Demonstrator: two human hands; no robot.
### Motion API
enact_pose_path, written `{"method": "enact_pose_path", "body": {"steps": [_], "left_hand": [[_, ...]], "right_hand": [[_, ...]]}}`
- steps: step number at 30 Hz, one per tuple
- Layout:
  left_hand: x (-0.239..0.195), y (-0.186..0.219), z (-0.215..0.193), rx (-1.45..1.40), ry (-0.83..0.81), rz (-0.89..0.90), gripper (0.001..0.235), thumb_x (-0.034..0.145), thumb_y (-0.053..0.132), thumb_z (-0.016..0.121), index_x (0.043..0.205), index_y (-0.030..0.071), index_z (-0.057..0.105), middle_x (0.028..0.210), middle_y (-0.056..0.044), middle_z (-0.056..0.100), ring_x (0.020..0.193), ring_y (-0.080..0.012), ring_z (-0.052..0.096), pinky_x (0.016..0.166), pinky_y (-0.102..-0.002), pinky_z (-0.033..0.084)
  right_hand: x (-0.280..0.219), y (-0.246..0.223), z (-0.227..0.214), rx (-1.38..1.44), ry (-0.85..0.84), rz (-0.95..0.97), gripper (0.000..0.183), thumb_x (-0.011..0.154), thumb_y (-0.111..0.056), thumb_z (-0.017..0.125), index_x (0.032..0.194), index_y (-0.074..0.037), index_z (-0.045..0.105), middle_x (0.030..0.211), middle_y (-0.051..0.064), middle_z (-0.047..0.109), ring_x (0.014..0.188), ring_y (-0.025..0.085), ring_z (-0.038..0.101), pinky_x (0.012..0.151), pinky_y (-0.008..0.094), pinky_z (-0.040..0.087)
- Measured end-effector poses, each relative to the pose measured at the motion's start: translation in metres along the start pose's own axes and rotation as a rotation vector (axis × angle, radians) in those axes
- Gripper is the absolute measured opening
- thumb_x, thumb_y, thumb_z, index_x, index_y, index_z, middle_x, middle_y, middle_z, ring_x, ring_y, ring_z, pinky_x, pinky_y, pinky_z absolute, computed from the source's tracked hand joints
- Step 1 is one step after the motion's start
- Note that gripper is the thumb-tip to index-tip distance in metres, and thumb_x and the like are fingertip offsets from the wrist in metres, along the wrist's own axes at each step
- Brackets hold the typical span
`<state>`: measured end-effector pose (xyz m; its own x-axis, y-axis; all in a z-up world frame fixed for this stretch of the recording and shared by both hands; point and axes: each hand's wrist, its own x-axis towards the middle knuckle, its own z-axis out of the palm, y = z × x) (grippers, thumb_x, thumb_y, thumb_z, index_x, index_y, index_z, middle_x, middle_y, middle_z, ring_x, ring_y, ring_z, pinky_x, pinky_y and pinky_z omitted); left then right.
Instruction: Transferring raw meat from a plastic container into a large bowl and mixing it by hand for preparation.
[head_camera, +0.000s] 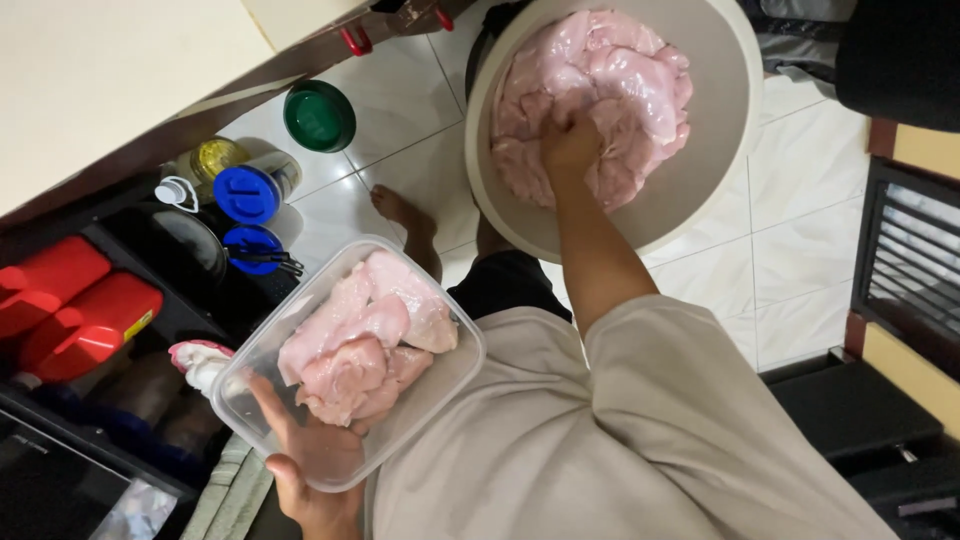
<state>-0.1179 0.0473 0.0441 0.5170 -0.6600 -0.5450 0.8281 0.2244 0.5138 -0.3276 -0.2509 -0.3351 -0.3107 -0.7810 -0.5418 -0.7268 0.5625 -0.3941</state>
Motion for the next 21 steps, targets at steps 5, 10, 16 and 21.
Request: {"method": "enact_pose_path", "body": {"steps": [5, 10, 16, 21], "left_hand": [[0.002, 0.000, -0.007, 0.345, 0.070, -0.004, 0.091, 0.095, 0.060, 0.069, 0.164, 0.039, 0.014, 0.175, -0.017, 0.005, 0.157, -0.0457, 0.016, 0.099, -0.077, 0.038], [0.010, -0.003, -0.025, 0.224, 0.056, -0.012, 0.099, 0.092, 0.053, 0.076, 0.166, 0.037, 0.012, 0.171, -0.021, 0.017, 0.152, -0.0466, 0.026, 0.099, -0.075, 0.041], [0.028, -0.008, -0.039, 0.126, -0.036, -0.064, 0.106, 0.094, 0.048, 0.079, 0.170, 0.036, 0.006, 0.154, -0.015, 0.046, 0.146, -0.0425, 0.041, 0.100, -0.075, 0.045], [0.048, -0.015, -0.035, 0.190, -0.085, -0.085, 0.100, 0.094, 0.051, 0.071, 0.169, 0.037, 0.007, 0.153, -0.009, 0.043, 0.150, -0.0400, 0.036, 0.100, -0.076, 0.046]], "right_hand": [[-0.007, 0.010, -0.031, 0.440, -0.048, -0.263, 0.016, 0.093, -0.014, 0.064, 0.107, -0.009, 0.067, 0.086, 0.002, 0.062, 0.079, 0.015, 0.058, 0.066, 0.028, 0.048], [-0.003, 0.021, -0.086, 0.803, -0.195, -0.244, 0.018, 0.091, -0.017, 0.079, 0.091, -0.017, 0.061, 0.088, -0.002, 0.064, 0.083, 0.011, 0.061, 0.076, 0.025, 0.052], [-0.030, 0.016, -0.187, 1.168, -0.498, -0.352, 0.024, 0.097, -0.003, 0.073, 0.113, -0.013, 0.058, 0.095, 0.002, 0.068, 0.088, 0.010, 0.066, 0.083, 0.024, 0.052], [-0.046, 0.026, -0.238, 1.155, -0.532, -0.366, 0.046, 0.096, 0.001, 0.072, 0.139, -0.009, 0.059, 0.076, 0.004, 0.071, 0.055, 0.006, 0.065, 0.052, 0.013, 0.051]]}}
